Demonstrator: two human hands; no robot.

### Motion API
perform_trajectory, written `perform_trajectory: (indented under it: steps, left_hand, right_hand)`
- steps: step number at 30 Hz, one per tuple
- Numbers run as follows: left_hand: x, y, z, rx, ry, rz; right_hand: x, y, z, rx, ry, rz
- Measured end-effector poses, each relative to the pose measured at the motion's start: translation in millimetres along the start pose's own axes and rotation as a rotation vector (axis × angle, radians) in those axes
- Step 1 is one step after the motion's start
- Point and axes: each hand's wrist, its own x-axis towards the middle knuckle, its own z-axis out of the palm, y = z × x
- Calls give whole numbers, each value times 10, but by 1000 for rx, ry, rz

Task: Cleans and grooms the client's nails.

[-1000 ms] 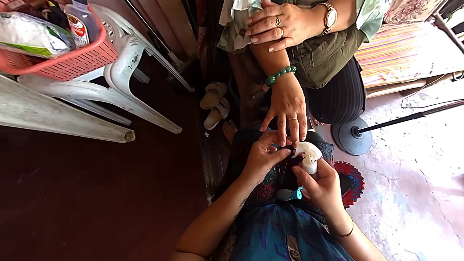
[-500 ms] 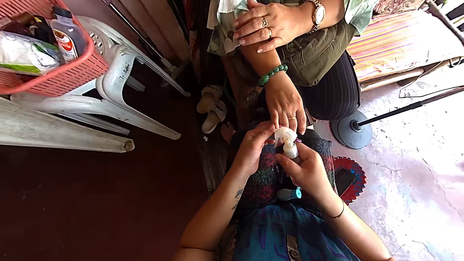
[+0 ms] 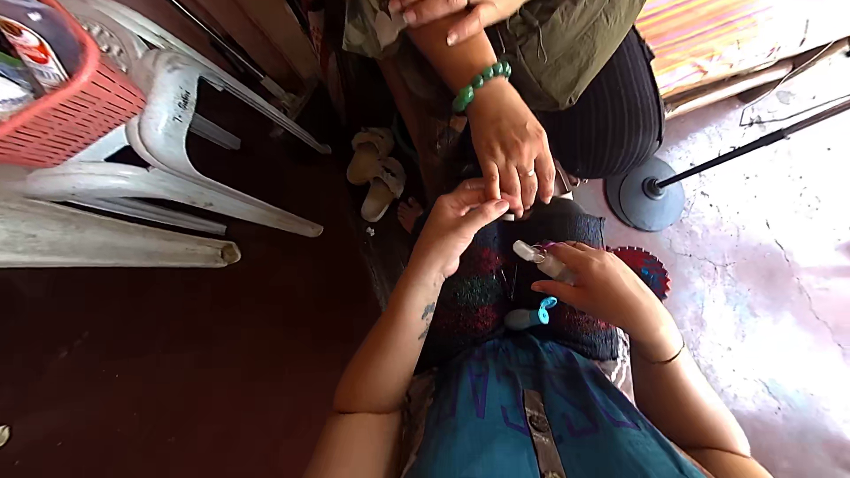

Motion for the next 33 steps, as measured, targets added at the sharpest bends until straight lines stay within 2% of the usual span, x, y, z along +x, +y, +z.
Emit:
perform_trajectory:
  steps: [3, 6, 8, 9, 13, 16, 18, 20, 22, 24, 26, 28, 29, 31, 33]
  left_hand:
    - [-9, -96, -69, 222, -32, 108]
    - [-205, -380, -136, 836, 62, 334]
    - [-419, -633, -200, 1195, 48, 312]
    - [-519, -752, -242, 1292, 18, 288]
    - [-800, -956, -438, 1230, -23, 311]
    - [-959, -1037, -582, 1153, -50, 334]
    - [-1064, -1085, -700, 1099, -75, 357]
    - [-1185, -1148, -868, 1033, -100, 353]
    - [-1317, -1232, -1042, 936, -107, 317]
    - [-1440, -1246, -1205, 895, -121, 228]
    - [-1520, -1173, -1350, 917, -114, 113]
    - [-1531, -1084, -1491, 988, -29, 37]
    - [-1501, -1028, -1548, 1024, 20, 29]
    - [-1349, -894, -1553, 1060, 119, 65]
    - [-1115, -750, -1372, 1033, 236, 141]
  right_hand:
    - [-144, 56, 258, -80, -172, -38]
    - [-297, 61, 323, -116, -358, -88]
    - [-328, 85, 277, -101, -395, -132]
    - [-303, 79, 252, -111, -387, -143]
    - [28, -197, 348, -288, -276, 76]
    - [292, -445, 506, -320, -362, 325]
    - [327, -427, 602, -265, -352, 299]
    - [309, -342, 608, -162, -263, 218]
    - [238, -237, 534, -14, -111, 141]
    - [63, -127, 333, 191, 125, 79]
    - [-192, 110, 29, 319, 375, 98]
    - [-452, 555, -205, 333, 584, 279]
    - [-577, 868, -263, 319, 622, 419]
    - [-791, 1589, -202, 337, 562, 720]
    - [-935, 2246, 69, 394, 403, 957]
